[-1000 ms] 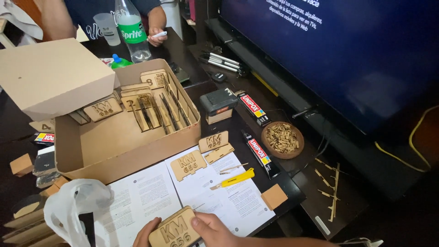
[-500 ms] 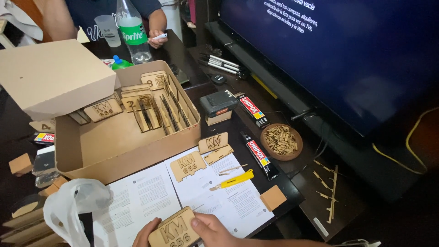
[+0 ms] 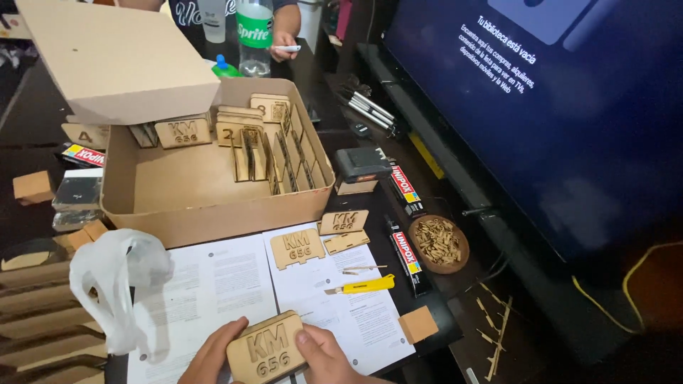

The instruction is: Assembling small laser-cut wooden boxes by applying glue to the edges and fitting the pieces together.

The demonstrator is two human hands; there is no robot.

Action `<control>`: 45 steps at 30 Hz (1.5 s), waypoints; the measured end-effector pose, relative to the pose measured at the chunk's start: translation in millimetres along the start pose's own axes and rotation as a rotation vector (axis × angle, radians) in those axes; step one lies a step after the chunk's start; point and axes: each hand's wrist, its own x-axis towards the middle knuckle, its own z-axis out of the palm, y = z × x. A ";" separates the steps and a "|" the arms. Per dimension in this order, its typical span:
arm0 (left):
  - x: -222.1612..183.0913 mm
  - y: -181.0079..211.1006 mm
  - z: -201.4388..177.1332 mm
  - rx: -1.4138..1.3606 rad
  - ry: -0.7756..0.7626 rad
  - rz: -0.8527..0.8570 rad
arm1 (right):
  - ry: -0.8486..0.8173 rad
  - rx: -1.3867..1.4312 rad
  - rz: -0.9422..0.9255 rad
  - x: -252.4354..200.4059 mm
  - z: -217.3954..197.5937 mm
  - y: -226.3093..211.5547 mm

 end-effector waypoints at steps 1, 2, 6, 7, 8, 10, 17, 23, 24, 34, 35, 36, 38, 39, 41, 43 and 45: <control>0.1 -1.0 -0.5 0.006 -0.003 0.002 | 0.003 0.004 -0.004 -0.7 1.7 -2.1; 0.4 -1.5 -0.6 -0.023 -0.008 0.006 | 0.015 -0.012 0.011 -1.7 2.9 -4.6; -0.3 3.1 -1.9 0.021 -0.010 -0.058 | 0.005 -0.049 -0.047 -1.7 3.1 -3.3; -1.5 4.5 -2.8 0.027 -0.013 -0.059 | 0.008 -0.043 -0.050 -1.0 1.3 -1.5; -2.6 5.7 -3.8 0.026 -0.024 -0.056 | -0.020 -0.055 -0.088 -0.1 -0.4 0.4; -5.1 6.9 -4.1 0.028 -0.036 -0.054 | -0.047 -0.064 -0.126 0.6 -2.1 2.9; -10.2 12.2 -4.6 0.002 0.003 -0.045 | -0.026 -0.010 -0.056 0.7 -0.4 1.8; -17.4 23.7 -3.6 -0.020 0.048 -0.068 | -0.033 -0.081 -0.113 2.2 -5.7 6.0; -18.3 20.0 -1.9 -0.020 0.091 -0.022 | -0.038 -0.127 -0.180 3.0 -7.0 9.1; -47.5 51.9 6.0 0.037 0.306 0.279 | -0.085 -0.218 -0.272 0.8 -5.9 7.0; -46.3 50.3 6.3 0.044 0.302 0.288 | -0.073 -0.209 -0.257 0.8 -6.1 7.1; -45.3 48.7 6.4 0.050 0.298 0.297 | -0.062 -0.199 -0.242 0.7 -6.1 7.2; -45.6 51.1 5.9 0.051 0.300 0.289 | -0.069 -0.198 -0.247 1.2 -5.3 5.9; -46.2 51.9 5.9 0.052 0.298 0.279 | -0.072 -0.196 -0.249 0.9 -4.8 5.8; -46.1 51.6 5.5 0.059 0.297 0.276 | -0.068 -0.212 -0.250 1.4 -5.7 6.4; -45.8 51.2 5.5 0.066 0.296 0.274 | -0.062 -0.228 -0.252 1.4 -6.4 7.0; -45.2 50.7 5.1 0.042 0.287 0.265 | -0.053 -0.223 -0.242 1.7 -6.6 7.2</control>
